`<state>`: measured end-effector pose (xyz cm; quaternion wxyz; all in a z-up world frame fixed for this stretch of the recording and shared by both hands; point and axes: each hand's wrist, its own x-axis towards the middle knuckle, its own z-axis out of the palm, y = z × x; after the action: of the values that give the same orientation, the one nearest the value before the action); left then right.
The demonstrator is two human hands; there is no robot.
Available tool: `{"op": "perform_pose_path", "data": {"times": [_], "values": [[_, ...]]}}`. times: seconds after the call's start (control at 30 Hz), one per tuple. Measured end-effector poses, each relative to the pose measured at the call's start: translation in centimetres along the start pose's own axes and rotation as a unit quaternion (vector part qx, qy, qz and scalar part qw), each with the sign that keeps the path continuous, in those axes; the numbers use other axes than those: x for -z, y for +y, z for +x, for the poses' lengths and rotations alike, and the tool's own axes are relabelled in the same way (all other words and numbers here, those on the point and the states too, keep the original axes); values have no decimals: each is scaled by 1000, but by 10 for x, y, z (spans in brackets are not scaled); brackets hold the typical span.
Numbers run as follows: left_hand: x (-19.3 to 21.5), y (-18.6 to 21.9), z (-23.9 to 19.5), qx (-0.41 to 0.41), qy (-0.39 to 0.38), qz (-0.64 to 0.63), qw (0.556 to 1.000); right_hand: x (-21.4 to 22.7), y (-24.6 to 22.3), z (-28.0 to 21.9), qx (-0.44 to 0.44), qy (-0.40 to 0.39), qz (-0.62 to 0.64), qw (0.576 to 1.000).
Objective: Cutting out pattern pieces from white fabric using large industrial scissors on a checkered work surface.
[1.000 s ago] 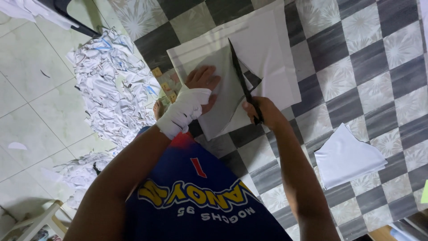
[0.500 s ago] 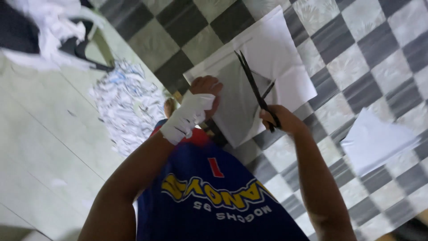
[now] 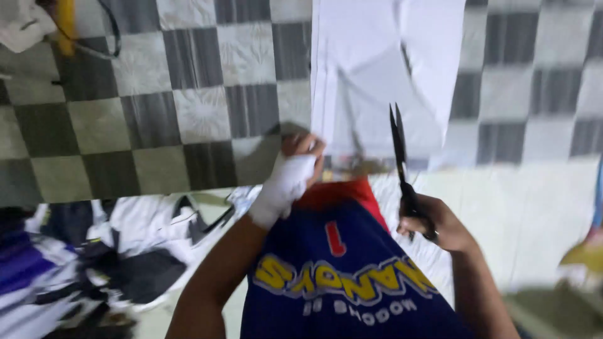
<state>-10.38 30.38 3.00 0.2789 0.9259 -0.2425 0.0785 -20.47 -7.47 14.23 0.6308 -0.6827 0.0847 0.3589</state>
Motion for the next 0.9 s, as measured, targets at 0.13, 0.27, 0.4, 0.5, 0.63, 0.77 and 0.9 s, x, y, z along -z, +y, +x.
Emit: {"op": "perform_pose_path", "data": {"times": [0.13, 0.27, 0.4, 0.5, 0.63, 0.77, 0.9], "values": [[-3, -16, 9, -20, -13, -52, 998, -77, 95, -21, -52, 57, 64, 995], [-8, -26, 5, 2, -44, -69, 997, -138, 92, -32, -70, 50, 79, 993], [-22, -40, 0, 5, -52, -75, 996, -184, 59, -19, -74, 65, 54, 994], [-8, -35, 4, -13, -38, -100, 994, -197, 67, -3, -71, 95, 72, 990], [-4, -30, 5, 15, -47, -118, 992, -208, 62, 20, -48, 114, 68, 990], [-4, -30, 7, 23, -44, -111, 993, -211, 64, 35, -29, 143, 93, 985], [-15, -37, 4, 23, -27, -114, 993, -214, 64, 43, -29, 154, 123, 980]]}}
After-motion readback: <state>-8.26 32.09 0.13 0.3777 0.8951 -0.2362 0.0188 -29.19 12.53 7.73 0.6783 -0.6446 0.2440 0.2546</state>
